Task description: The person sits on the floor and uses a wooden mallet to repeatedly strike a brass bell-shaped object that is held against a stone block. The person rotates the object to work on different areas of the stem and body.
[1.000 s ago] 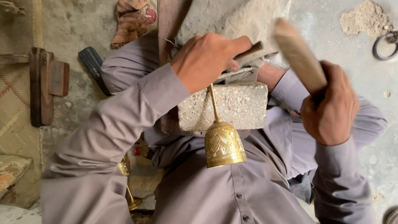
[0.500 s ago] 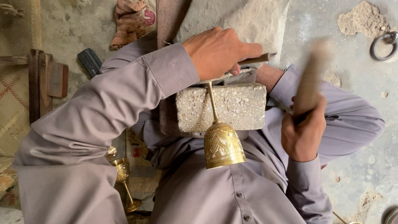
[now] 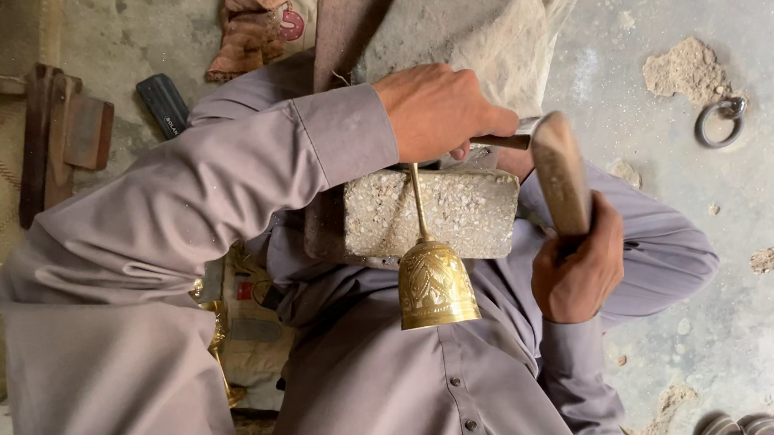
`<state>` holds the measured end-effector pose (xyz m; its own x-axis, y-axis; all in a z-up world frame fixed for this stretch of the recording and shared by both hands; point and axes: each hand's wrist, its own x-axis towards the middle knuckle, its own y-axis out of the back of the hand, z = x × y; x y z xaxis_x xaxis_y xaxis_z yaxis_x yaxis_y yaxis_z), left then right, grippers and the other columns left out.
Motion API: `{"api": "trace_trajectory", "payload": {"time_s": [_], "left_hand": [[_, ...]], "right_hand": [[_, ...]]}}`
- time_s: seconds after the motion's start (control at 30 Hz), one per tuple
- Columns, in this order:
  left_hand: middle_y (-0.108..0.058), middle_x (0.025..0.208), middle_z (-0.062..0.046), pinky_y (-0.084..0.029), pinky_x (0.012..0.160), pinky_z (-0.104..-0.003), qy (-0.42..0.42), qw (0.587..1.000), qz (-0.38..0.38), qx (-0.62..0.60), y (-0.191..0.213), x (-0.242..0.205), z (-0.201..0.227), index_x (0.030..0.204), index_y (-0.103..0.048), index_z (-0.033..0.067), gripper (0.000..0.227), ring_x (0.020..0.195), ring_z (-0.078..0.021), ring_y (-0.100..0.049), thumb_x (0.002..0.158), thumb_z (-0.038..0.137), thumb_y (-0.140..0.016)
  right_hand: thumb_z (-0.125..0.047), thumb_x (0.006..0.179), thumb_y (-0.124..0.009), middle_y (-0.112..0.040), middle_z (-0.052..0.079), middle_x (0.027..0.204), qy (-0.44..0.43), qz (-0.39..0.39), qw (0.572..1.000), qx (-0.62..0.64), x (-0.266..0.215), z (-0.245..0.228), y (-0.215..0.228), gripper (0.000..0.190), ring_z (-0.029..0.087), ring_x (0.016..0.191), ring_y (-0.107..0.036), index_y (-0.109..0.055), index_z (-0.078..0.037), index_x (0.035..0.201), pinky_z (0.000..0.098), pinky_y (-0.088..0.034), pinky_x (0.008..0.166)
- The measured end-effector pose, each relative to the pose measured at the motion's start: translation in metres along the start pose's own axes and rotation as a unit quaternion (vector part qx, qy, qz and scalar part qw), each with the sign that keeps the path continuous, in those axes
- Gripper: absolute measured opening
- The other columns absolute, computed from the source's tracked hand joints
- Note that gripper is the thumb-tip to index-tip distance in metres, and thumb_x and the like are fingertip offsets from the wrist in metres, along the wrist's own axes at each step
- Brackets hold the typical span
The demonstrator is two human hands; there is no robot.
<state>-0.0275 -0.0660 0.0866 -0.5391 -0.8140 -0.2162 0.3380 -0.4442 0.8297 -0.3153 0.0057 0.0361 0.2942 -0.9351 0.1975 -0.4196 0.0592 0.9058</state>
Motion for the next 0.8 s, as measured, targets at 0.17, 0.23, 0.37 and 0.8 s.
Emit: {"api": "trace_trajectory", "payload": {"time_s": [0.17, 0.23, 0.37, 0.8], "left_hand": [[-0.075, 0.075, -0.007, -0.063, 0.057, -0.034, 0.011, 0.995, 0.097, -0.036, -0.016, -0.010, -0.011, 0.128, -0.061, 0.0141, 0.034, 0.067, -0.0228, -0.076, 0.096, 0.004, -0.058], [-0.072, 0.078, -0.010, -0.062, 0.048, -0.031, 0.008, 0.988, 0.147, -0.054, -0.026, -0.016, -0.016, 0.127, -0.061, 0.0087, 0.031, 0.065, -0.0213, -0.075, 0.096, 0.009, -0.059], [-0.061, 0.067, -0.006, -0.051, 0.042, -0.028, 0.050, 0.959, 0.271, -0.071, -0.054, -0.032, -0.023, 0.123, -0.062, 0.0078, 0.025, 0.054, -0.0153, -0.061, 0.103, 0.022, -0.060], [-0.064, 0.081, -0.004, -0.051, 0.053, -0.030, 0.118, 0.798, 0.562, -0.180, -0.104, -0.053, -0.004, 0.114, -0.060, 0.0051, 0.032, 0.065, -0.0125, -0.063, 0.107, 0.036, -0.064]], "right_hand": [[0.006, 0.085, -0.061, -0.064, 0.026, 0.114, -0.007, 0.019, 0.985, 0.171, 0.021, -0.007, -0.003, 0.056, 0.040, 0.100, -0.065, -0.047, 0.001, 0.140, 0.0463, -0.054, 0.089], [0.006, 0.084, -0.059, -0.065, 0.026, 0.110, 0.024, 0.003, 0.992, 0.127, 0.041, -0.010, 0.006, 0.055, 0.042, 0.094, -0.065, -0.049, 0.002, 0.138, 0.0461, -0.053, 0.084], [0.009, 0.085, -0.054, -0.064, 0.023, 0.106, 0.135, 0.035, 0.986, 0.096, 0.082, -0.028, 0.035, 0.049, 0.041, 0.095, -0.066, -0.048, 0.002, 0.133, 0.0459, -0.055, 0.083], [-0.007, 0.102, -0.071, -0.058, 0.004, 0.083, 0.387, -0.043, 0.883, -0.262, 0.163, -0.107, 0.110, 0.015, 0.016, 0.066, -0.046, -0.064, -0.011, 0.115, 0.0358, -0.036, 0.070]]}}
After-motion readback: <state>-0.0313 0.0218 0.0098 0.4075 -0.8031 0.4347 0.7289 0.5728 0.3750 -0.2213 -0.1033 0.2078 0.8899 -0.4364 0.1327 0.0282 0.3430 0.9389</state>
